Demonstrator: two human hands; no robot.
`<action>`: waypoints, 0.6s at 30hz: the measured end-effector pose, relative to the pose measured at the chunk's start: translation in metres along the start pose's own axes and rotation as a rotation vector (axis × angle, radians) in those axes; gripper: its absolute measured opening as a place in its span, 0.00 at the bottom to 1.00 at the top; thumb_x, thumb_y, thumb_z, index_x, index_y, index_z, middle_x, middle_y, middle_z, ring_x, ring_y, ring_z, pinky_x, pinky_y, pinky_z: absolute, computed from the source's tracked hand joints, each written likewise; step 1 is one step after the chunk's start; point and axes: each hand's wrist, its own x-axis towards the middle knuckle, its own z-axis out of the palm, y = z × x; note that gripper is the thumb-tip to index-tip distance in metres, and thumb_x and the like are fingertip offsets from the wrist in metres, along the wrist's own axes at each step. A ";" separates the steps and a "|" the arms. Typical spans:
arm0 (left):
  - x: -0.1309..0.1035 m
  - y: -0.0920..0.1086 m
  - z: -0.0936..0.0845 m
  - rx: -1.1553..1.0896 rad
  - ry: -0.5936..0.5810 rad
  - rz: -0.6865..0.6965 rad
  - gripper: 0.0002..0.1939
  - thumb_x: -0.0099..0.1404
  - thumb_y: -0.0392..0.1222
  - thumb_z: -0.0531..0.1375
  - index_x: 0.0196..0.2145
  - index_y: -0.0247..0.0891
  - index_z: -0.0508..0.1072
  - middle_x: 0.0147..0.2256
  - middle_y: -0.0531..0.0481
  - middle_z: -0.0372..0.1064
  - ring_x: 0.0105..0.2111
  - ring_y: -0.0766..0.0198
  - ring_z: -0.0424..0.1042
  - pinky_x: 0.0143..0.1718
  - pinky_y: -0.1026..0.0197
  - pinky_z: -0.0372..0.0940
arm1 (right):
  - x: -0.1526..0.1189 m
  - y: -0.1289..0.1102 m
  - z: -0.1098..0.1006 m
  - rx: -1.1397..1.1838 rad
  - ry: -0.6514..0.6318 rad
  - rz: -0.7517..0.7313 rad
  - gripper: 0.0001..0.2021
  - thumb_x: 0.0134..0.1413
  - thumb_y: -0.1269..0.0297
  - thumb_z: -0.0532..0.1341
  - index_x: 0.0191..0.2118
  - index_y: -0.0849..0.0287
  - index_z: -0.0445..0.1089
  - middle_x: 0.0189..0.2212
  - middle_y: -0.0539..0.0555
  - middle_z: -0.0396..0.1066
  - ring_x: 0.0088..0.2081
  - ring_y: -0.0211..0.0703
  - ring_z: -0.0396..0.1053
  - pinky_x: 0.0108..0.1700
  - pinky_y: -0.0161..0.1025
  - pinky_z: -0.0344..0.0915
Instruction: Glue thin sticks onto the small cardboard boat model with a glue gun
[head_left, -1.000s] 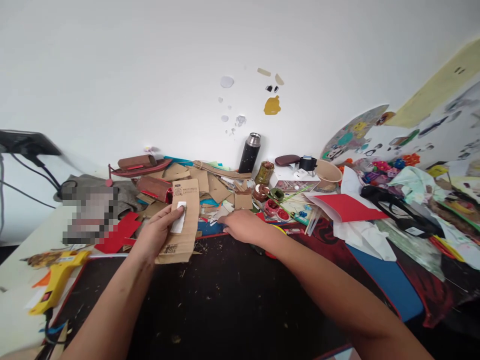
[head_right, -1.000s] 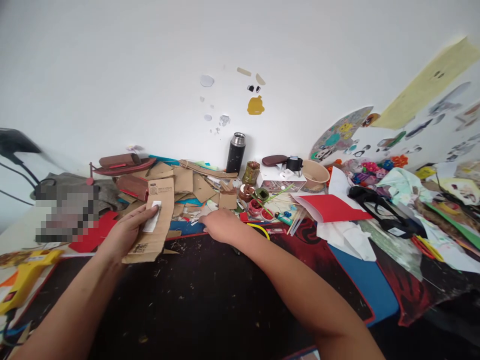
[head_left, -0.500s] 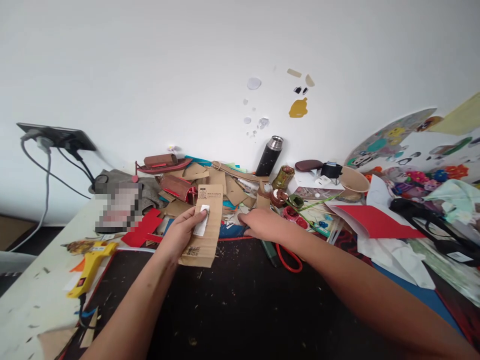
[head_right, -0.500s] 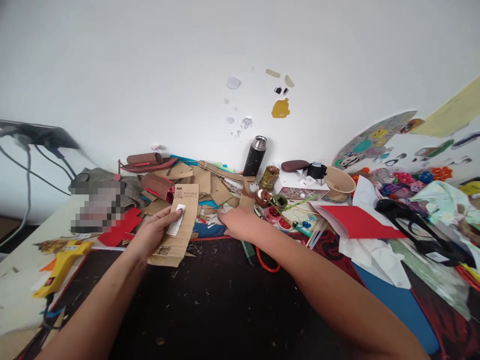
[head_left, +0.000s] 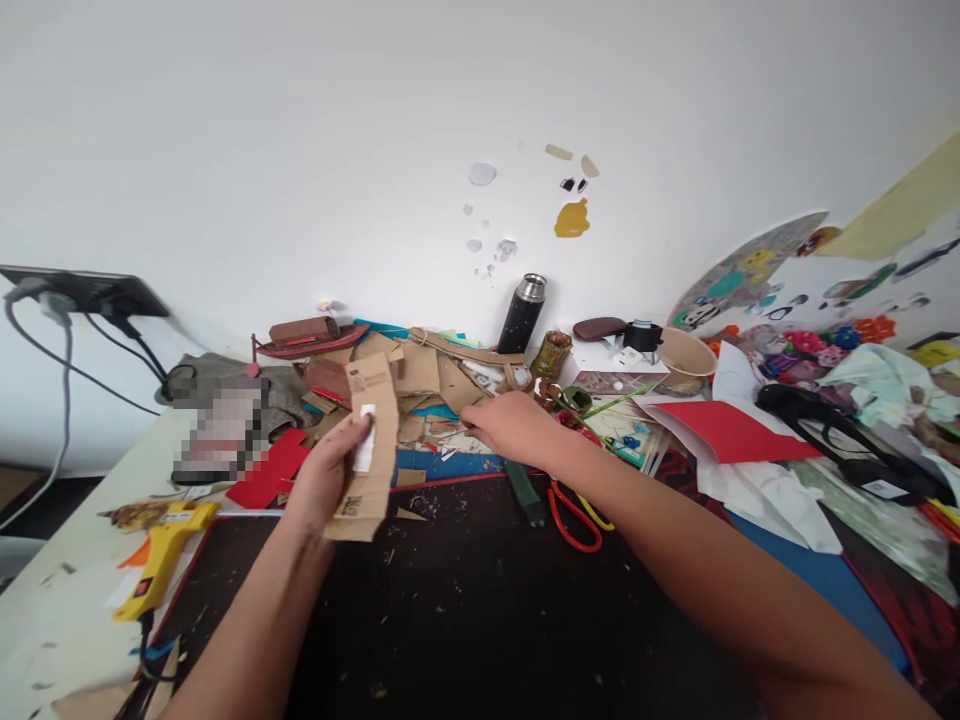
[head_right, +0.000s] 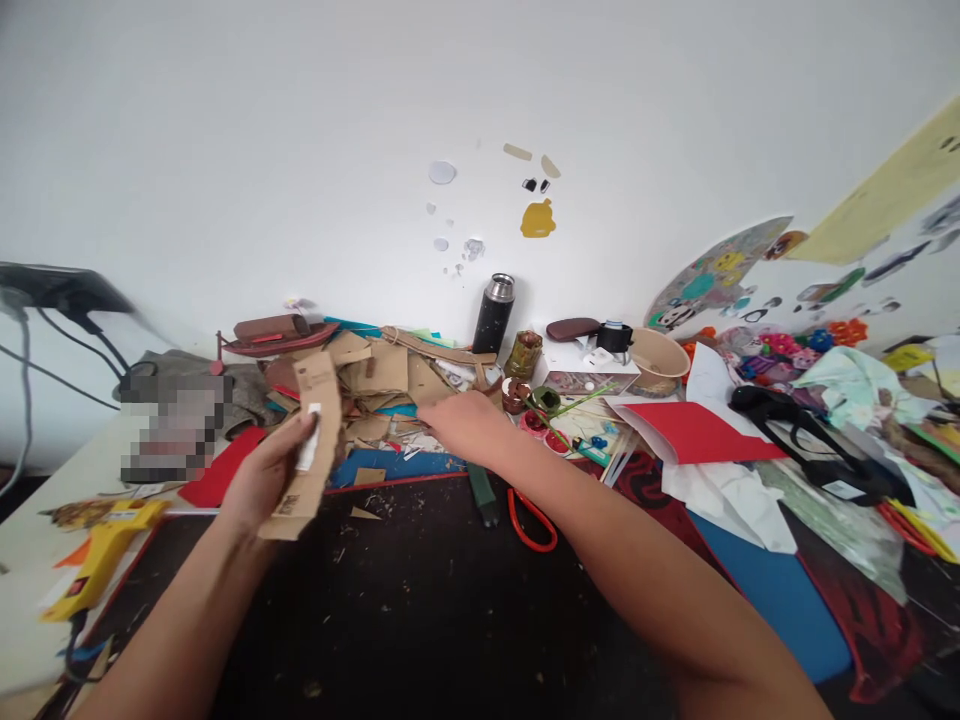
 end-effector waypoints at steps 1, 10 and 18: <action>0.001 0.003 -0.003 -0.038 -0.015 0.043 0.19 0.48 0.48 0.76 0.35 0.38 0.78 0.25 0.52 0.77 0.21 0.63 0.74 0.20 0.66 0.67 | -0.003 0.001 0.000 0.072 0.037 0.027 0.06 0.71 0.64 0.63 0.44 0.59 0.77 0.33 0.56 0.80 0.33 0.44 0.72 0.33 0.39 0.50; 0.001 -0.008 0.004 0.131 0.060 0.170 0.26 0.48 0.52 0.78 0.42 0.38 0.81 0.34 0.49 0.82 0.32 0.57 0.79 0.32 0.61 0.72 | -0.032 -0.022 -0.002 0.773 0.183 0.237 0.07 0.64 0.60 0.68 0.39 0.57 0.76 0.21 0.42 0.64 0.25 0.35 0.61 0.32 0.35 0.51; -0.011 -0.021 0.012 0.342 -0.224 0.149 0.24 0.56 0.60 0.75 0.41 0.39 0.83 0.38 0.45 0.83 0.34 0.56 0.77 0.36 0.61 0.70 | -0.028 -0.030 -0.003 0.727 0.288 0.286 0.06 0.63 0.60 0.68 0.39 0.57 0.77 0.25 0.44 0.69 0.28 0.36 0.65 0.33 0.35 0.54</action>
